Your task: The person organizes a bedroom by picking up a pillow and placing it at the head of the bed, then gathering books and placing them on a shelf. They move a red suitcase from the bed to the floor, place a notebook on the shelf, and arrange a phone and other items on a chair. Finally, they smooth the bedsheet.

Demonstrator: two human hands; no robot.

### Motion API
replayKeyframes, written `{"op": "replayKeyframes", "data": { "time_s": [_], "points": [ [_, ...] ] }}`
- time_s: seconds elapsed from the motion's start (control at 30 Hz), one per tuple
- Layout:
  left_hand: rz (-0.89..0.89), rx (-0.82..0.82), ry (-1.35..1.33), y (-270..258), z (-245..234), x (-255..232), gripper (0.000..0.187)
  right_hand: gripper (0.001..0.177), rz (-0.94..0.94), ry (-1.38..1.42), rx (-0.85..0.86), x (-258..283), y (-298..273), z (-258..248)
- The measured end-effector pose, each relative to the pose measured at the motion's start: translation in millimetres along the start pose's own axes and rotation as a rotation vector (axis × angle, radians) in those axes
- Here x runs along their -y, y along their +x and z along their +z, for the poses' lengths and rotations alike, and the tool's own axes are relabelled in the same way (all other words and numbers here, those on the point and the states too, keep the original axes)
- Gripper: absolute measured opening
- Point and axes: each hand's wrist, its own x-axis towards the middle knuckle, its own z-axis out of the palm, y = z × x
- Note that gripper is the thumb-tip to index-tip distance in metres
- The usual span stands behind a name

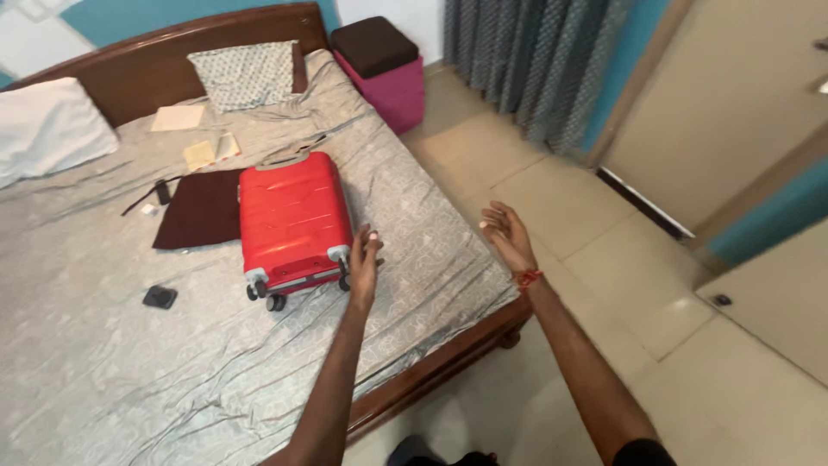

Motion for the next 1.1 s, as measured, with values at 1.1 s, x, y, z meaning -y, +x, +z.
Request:
{"op": "replayKeyframes", "data": {
  "time_s": [1.1],
  "points": [
    [0.113, -0.192, 0.107, 203, 163, 53, 0.058, 0.067, 0.002, 0.083, 0.17, -52, 276, -89]
  ]
}}
